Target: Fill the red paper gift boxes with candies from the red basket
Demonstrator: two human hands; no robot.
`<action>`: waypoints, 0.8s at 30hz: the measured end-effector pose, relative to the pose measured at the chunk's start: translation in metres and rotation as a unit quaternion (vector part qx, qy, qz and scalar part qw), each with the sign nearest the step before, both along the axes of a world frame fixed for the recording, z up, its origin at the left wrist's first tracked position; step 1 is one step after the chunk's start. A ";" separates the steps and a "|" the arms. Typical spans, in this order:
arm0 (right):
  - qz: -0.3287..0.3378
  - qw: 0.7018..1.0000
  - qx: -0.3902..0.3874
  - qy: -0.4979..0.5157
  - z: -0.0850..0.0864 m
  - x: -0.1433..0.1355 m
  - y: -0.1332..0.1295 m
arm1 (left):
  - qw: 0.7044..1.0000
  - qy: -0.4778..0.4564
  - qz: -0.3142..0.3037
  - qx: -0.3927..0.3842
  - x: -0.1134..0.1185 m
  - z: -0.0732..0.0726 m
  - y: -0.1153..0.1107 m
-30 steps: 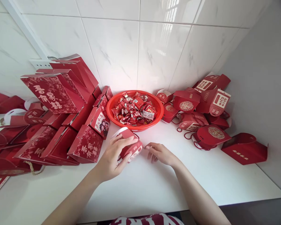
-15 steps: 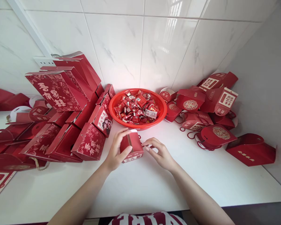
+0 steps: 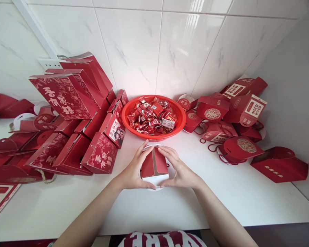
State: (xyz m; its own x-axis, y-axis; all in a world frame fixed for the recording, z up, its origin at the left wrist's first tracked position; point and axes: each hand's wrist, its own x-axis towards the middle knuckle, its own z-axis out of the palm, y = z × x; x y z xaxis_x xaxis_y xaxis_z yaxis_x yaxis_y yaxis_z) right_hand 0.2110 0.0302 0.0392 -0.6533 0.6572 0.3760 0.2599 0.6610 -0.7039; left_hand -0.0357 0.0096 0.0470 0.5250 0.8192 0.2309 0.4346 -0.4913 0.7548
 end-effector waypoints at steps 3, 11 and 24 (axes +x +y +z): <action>0.000 1.000 0.004 -0.008 -0.001 0.002 0.001 | 0.999 -0.035 -0.006 -0.003 0.001 -0.005 0.003; -0.007 0.999 -0.046 -0.008 -0.002 0.006 0.005 | 0.997 -0.055 -0.042 -0.036 0.010 -0.017 0.002; -0.026 0.996 -0.081 -0.007 -0.007 0.006 0.006 | 0.996 0.021 0.081 0.040 0.017 -0.016 -0.004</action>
State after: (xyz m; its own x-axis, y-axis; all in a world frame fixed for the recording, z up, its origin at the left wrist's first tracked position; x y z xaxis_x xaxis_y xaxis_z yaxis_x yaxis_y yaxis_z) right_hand 0.2172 0.0357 0.0320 -0.6215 0.7414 0.2529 0.3011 0.5241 -0.7966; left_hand -0.0186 0.0057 0.0313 0.3974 0.8741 0.2795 0.5434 -0.4695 0.6959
